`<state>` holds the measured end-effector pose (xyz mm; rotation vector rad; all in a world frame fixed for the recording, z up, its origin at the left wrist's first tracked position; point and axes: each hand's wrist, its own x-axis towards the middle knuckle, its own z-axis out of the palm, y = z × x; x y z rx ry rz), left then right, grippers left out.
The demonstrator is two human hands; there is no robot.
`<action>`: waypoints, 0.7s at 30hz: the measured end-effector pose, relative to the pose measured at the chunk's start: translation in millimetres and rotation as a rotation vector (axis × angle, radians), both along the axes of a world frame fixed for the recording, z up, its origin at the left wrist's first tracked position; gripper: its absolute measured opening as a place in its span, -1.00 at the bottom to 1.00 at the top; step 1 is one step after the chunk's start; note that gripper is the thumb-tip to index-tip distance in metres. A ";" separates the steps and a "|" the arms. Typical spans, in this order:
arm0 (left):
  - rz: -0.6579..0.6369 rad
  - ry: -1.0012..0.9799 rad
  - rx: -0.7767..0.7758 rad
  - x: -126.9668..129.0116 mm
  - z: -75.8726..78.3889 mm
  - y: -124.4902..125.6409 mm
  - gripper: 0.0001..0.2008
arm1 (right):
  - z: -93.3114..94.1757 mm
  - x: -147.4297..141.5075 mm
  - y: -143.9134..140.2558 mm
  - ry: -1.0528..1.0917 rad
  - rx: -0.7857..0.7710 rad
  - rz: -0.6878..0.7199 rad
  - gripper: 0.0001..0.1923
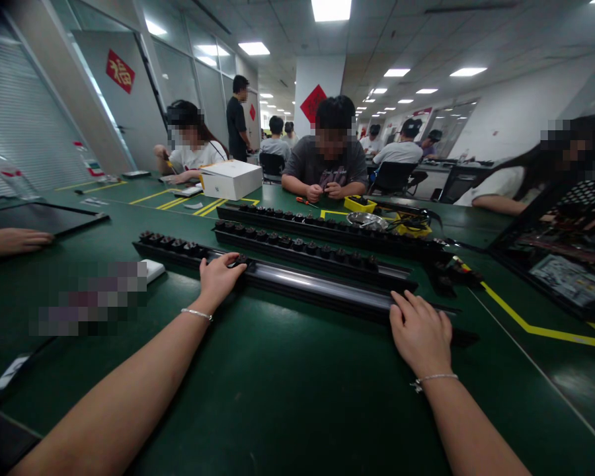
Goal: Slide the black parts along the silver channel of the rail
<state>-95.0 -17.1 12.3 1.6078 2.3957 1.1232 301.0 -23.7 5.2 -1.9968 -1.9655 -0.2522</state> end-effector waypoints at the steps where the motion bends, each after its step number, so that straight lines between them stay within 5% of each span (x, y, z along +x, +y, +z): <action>1: 0.000 0.002 -0.003 0.1 0.1 -0.1 -0.69 | 0.3 -0.1 -0.1 0.002 -0.003 -0.003 -0.40; 21: -0.046 0.000 0.024 2.9 3.0 -0.9 -0.69 | -1.3 -0.3 -1.1 0.004 0.041 0.017 -0.44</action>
